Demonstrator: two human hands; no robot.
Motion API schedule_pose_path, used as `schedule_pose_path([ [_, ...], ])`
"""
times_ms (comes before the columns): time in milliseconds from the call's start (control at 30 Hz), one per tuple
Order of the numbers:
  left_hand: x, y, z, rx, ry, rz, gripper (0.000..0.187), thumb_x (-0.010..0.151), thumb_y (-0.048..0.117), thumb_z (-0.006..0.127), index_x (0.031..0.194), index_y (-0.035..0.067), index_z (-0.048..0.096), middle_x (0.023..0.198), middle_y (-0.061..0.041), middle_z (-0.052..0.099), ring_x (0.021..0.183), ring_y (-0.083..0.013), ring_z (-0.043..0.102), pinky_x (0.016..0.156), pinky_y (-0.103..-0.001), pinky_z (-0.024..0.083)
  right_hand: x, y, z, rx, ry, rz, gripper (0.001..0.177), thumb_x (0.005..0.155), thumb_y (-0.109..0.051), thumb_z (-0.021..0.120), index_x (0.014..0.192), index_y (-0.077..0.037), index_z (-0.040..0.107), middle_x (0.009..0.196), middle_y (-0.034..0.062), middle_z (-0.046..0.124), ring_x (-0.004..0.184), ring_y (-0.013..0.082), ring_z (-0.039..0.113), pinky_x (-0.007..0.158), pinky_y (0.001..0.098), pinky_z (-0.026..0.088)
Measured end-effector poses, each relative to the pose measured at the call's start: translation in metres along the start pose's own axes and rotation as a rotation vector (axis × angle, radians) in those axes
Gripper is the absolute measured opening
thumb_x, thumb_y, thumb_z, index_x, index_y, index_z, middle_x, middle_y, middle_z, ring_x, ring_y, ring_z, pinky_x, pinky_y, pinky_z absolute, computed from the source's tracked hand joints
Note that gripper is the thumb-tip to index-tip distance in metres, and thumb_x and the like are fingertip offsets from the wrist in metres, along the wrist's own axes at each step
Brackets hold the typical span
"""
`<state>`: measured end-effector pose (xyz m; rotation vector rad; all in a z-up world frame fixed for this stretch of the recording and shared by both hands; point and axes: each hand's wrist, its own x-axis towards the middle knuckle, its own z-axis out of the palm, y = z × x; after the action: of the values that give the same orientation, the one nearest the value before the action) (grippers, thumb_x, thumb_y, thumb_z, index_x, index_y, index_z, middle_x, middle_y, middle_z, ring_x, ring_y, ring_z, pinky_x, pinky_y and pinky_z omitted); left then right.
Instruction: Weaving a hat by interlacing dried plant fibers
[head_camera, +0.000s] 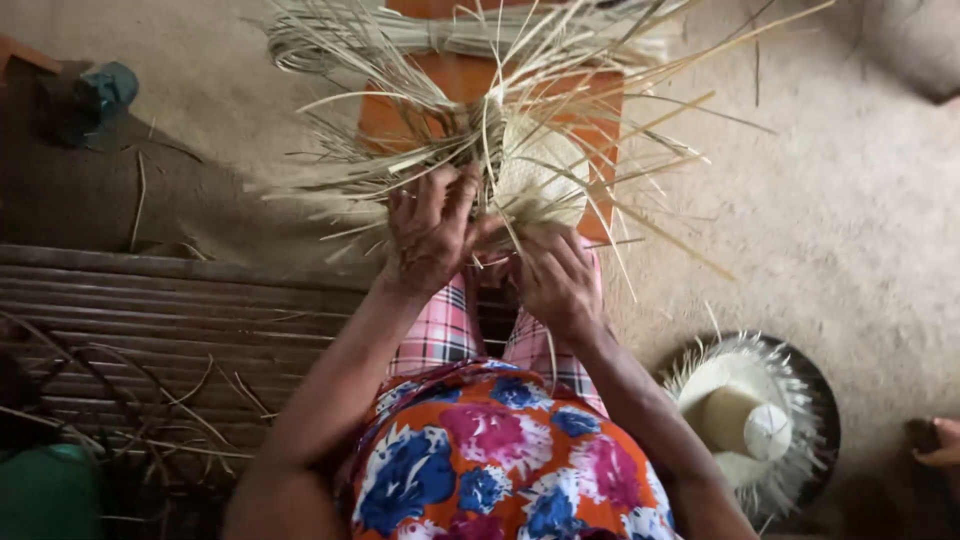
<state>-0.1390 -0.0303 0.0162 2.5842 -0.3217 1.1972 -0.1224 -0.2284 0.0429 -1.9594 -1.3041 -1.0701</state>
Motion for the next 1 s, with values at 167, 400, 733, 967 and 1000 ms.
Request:
schedule_pose_path([
  [167, 0.015, -0.019, 0.006, 0.182, -0.026, 0.022, 0.082, 0.099, 0.075, 0.035, 0.148, 0.014, 0.057, 0.14, -0.014, 0.054, 0.121, -0.0334, 0.053, 0.102, -0.05, 0.033, 0.009, 0.005, 0.016, 0.003, 0.058, 0.048, 0.025, 0.095, -0.025, 0.069, 0.093, -0.001, 0.074, 0.094, 0.0177, 0.067, 0.087, 0.04, 0.069, 0.076, 0.0536, 0.058],
  [400, 0.003, -0.008, 0.041, -0.13, -0.251, -0.081, 0.076, 0.1, 0.063, 0.044, 0.146, 0.003, 0.053, 0.145, -0.02, 0.06, 0.139, -0.0432, 0.044, 0.114, -0.07, 0.013, 0.027, -0.002, 0.034, -0.211, -0.282, 0.433, 0.08, 0.094, -0.057, 0.068, 0.134, 0.012, 0.056, 0.131, 0.0379, 0.054, 0.126, 0.0565, 0.053, 0.103, 0.0679, 0.043],
  [733, 0.011, -0.011, 0.013, -0.426, -0.437, -0.116, 0.067, 0.1, 0.054, 0.051, 0.137, -0.002, 0.053, 0.136, -0.026, 0.056, 0.13, -0.044, 0.052, 0.117, -0.052, 0.03, 0.131, 0.06, 0.083, -0.257, -1.041, 0.719, 0.088, 0.099, -0.078, 0.036, 0.123, 0.003, 0.059, 0.126, 0.0311, 0.067, 0.116, 0.0518, 0.066, 0.118, 0.0695, 0.015],
  [967, 0.005, -0.011, 0.022, -0.216, -0.366, -0.098, 0.054, 0.101, 0.054, 0.046, 0.118, 0.004, 0.055, 0.12, -0.016, 0.055, 0.117, -0.0389, 0.049, 0.092, -0.055, 0.03, 0.147, 0.106, 0.133, 0.141, -1.446, 0.792, 0.081, 0.097, -0.074, 0.043, 0.1, 0.004, 0.062, 0.098, 0.0205, 0.064, 0.084, 0.0342, 0.061, 0.076, 0.0494, 0.048],
  [1000, 0.005, -0.012, 0.021, -0.246, -0.35, -0.114, 0.051, 0.102, 0.055, 0.045, 0.105, 0.006, 0.056, 0.101, -0.015, 0.055, 0.106, -0.0385, 0.051, 0.089, -0.055, 0.03, 0.151, 0.103, 0.128, 0.213, -1.357, 0.86, 0.082, 0.094, -0.08, 0.042, 0.102, -0.001, 0.06, 0.096, 0.0158, 0.061, 0.085, 0.0308, 0.061, 0.084, 0.0489, 0.053],
])
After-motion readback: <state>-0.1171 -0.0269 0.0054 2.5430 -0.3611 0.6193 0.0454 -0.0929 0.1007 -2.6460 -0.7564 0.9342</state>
